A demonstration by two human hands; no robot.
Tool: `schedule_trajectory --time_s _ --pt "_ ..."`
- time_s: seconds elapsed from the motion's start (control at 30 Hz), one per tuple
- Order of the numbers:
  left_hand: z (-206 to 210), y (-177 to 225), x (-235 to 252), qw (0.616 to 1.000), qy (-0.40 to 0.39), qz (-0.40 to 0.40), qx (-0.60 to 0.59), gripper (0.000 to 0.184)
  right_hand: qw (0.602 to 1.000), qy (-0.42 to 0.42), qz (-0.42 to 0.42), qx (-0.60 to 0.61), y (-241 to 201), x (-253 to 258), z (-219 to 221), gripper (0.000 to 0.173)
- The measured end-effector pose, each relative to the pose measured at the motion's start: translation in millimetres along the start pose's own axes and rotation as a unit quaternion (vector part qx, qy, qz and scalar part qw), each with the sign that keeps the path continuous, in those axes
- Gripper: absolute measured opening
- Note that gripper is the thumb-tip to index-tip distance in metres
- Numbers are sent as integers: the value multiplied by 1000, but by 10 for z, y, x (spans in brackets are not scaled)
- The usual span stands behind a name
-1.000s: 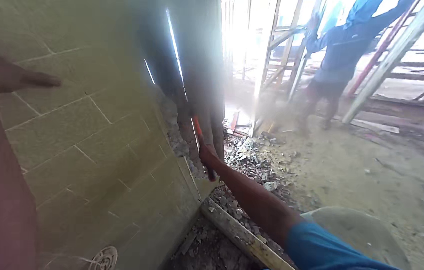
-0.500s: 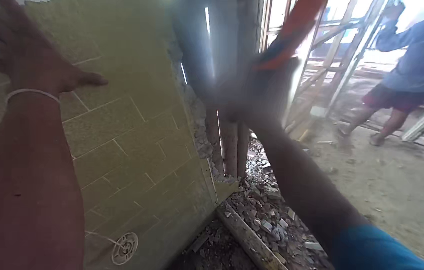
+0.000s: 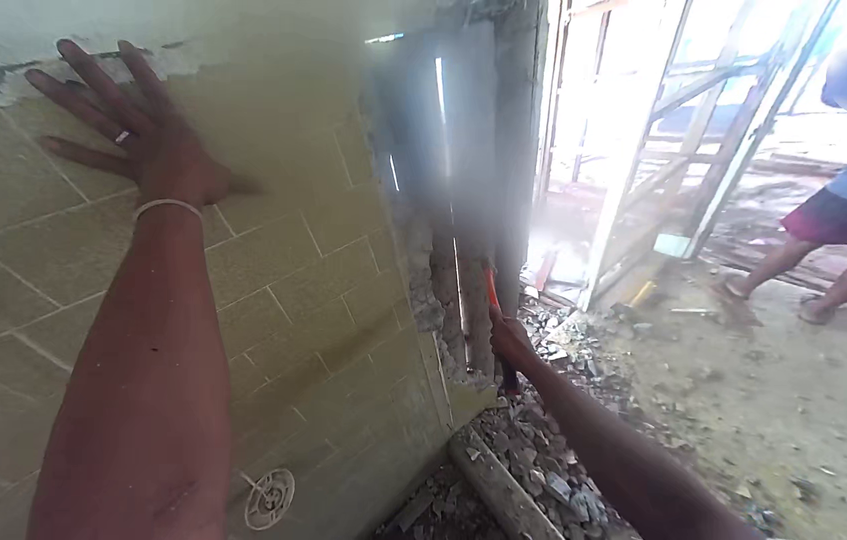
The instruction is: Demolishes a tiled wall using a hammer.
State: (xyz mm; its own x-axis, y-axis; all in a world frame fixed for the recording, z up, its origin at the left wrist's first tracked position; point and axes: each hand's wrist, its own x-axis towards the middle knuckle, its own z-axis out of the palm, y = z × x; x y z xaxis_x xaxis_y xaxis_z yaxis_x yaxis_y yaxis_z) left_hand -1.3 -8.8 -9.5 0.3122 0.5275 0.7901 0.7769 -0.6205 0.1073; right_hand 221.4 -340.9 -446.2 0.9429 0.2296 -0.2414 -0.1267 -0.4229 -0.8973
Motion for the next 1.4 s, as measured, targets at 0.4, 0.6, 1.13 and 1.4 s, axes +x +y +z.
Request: schedule_trajectory --time_s 0.4,0.6,1.13,1.4 --pt "-47 12 -70 1000 -21 6 -23 178 939 -14 -332 89 -1823 -400 -259 46" --pt "-61 39 -48 999 -31 -17 12 177 949 -11 -311 -52 -1734 148 388 49" --pt "-37 19 -21 997 -81 -5 2 152 714 -23 -469 -519 -1841 -1191 -2623 16" --pt "-92 218 -192 999 -23 7 -43 168 935 -86 -210 -271 194 -1591 -2134 30"
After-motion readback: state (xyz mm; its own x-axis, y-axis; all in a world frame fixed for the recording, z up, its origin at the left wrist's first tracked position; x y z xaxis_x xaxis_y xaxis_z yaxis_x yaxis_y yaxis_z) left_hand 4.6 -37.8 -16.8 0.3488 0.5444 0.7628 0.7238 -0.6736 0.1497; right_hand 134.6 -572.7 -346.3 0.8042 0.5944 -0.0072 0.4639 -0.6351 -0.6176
